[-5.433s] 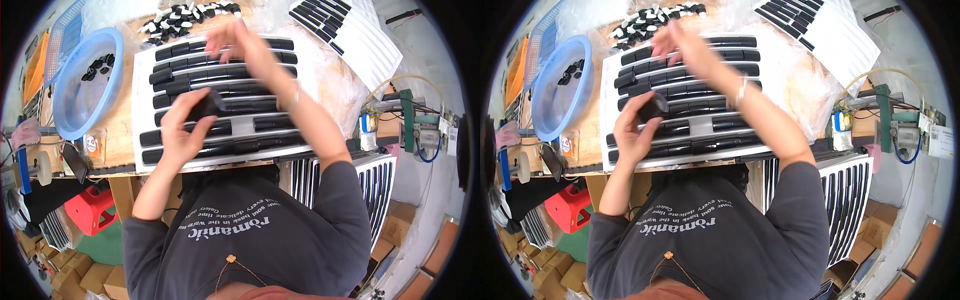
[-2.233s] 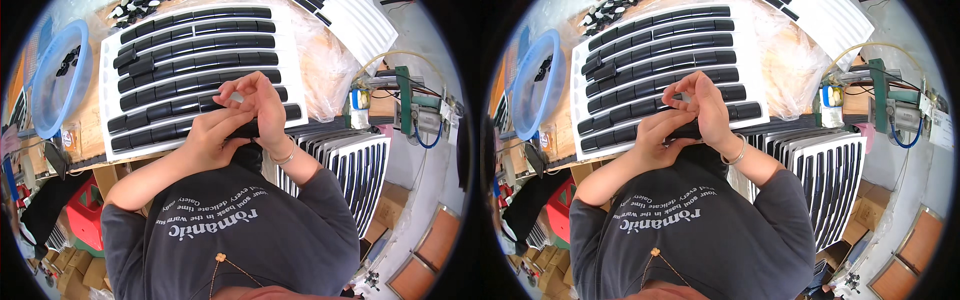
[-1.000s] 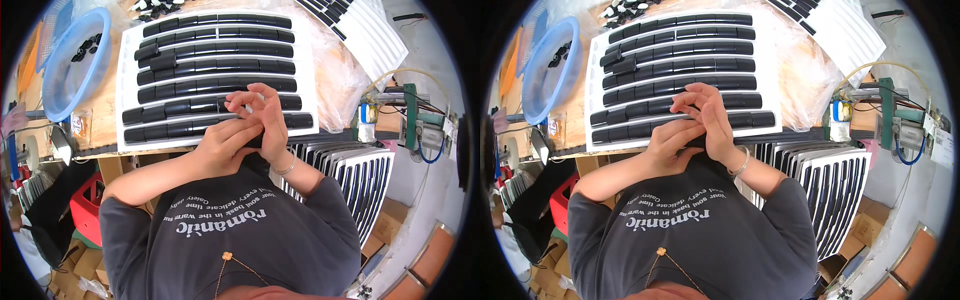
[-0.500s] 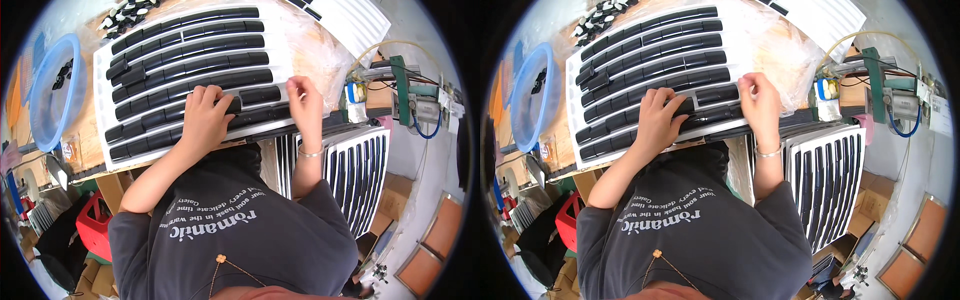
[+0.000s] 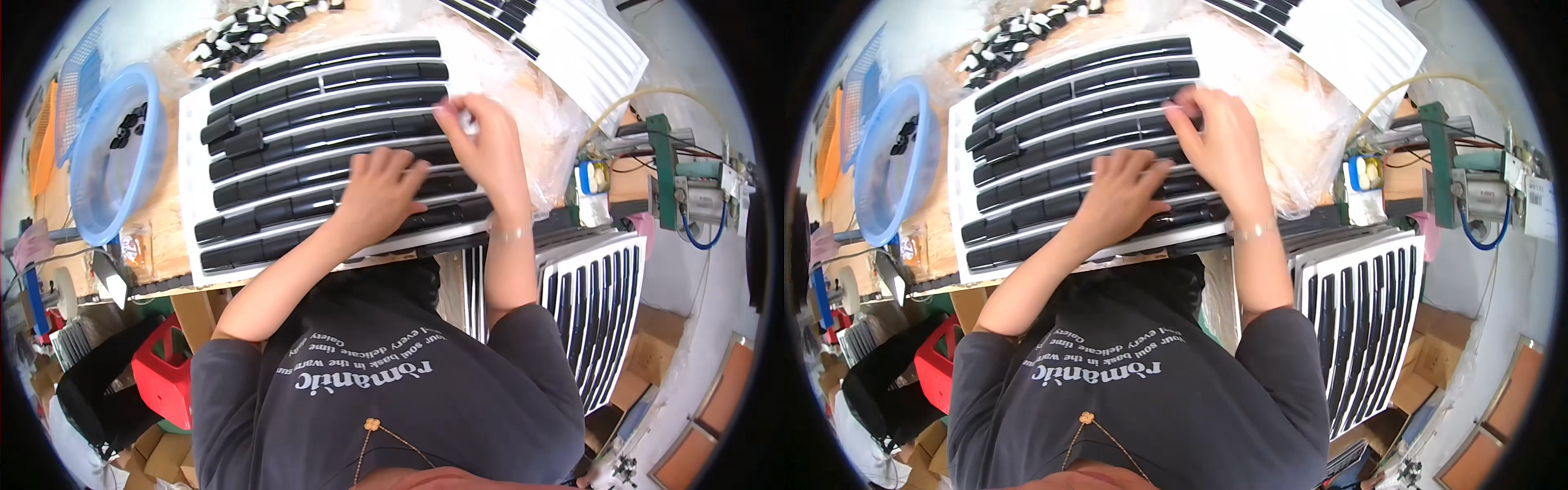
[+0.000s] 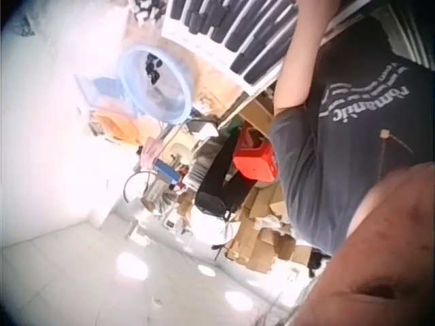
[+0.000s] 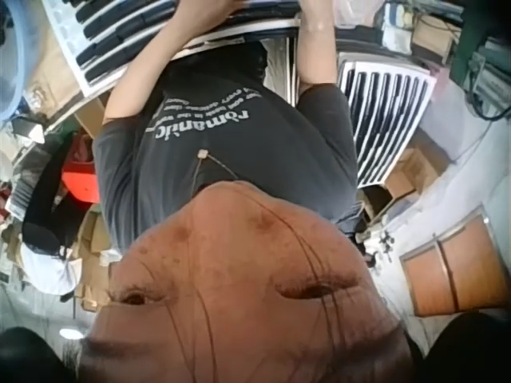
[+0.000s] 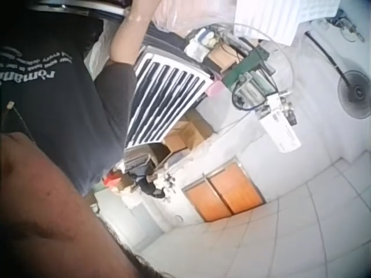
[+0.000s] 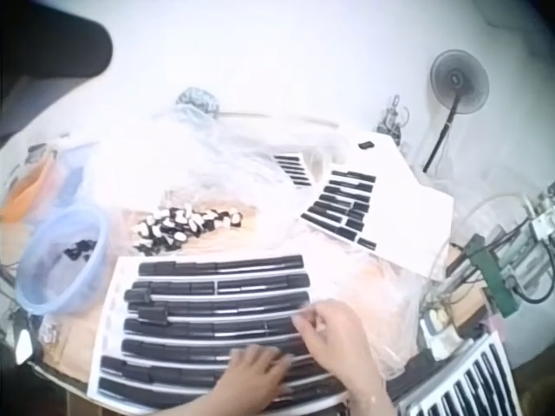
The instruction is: Assembling small white components into black cylindrical housings and placing them into a tray.
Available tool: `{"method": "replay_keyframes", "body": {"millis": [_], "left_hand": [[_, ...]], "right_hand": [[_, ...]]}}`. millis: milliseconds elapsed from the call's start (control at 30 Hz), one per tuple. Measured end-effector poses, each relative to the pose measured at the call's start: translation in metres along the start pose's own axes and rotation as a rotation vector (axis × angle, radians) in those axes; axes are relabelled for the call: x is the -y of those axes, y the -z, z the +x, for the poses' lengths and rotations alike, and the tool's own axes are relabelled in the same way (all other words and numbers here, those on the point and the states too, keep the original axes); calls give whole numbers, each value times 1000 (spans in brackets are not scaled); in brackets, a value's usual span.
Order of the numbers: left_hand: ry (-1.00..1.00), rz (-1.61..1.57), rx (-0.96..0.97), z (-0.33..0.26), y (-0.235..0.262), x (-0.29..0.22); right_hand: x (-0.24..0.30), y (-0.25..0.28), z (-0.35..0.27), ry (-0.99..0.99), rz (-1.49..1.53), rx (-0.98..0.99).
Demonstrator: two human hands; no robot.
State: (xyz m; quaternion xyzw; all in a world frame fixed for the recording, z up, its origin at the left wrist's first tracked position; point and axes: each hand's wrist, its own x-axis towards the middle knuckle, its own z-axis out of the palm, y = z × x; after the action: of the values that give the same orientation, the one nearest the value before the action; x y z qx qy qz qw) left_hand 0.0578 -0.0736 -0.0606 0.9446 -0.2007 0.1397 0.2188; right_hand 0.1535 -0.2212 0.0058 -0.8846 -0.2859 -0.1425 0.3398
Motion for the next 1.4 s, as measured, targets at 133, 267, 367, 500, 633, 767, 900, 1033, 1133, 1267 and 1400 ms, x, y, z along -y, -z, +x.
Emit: {"method": "replay_keyframes", "body": {"millis": [133, 267, 367, 500, 633, 767, 900, 1033, 1133, 1267, 1400], "left_hand": [[-215, 18, 154, 4, -5, 10], [-261, 15, 134, 6, -9, 8], [-224, -38, 78, 6, -8, 11], [-93, -55, 79, -14, 15, 23], [-89, -284, -4, -3, 7, 19], [13, -334, -79, -13, -2, 22], [-2, -331, -128, -11, -9, 12], [-66, -154, -103, -5, 3, -2], [-242, -176, -39, 19, -5, -12], [-284, -71, 134, 31, -12, -3], [-306, -22, 226, 38, -9, -4]], "right_hand": [[20, -71, 123, 340, 121, 190], [-48, -181, 222, 326, -117, 86], [-100, -226, 248, 265, -186, 105], [-104, -270, 264, 347, -239, 349], [-162, -285, 283, 433, -287, 56], [-88, -224, 285, 550, 86, 181], [-47, -145, 253, 377, 267, 158], [-25, -58, 188, 108, 730, -124], [3, 25, 97, 26, 898, -265], [-15, 39, 2, -143, 892, -270], [-28, 30, -65, -442, 1042, -293]]}}
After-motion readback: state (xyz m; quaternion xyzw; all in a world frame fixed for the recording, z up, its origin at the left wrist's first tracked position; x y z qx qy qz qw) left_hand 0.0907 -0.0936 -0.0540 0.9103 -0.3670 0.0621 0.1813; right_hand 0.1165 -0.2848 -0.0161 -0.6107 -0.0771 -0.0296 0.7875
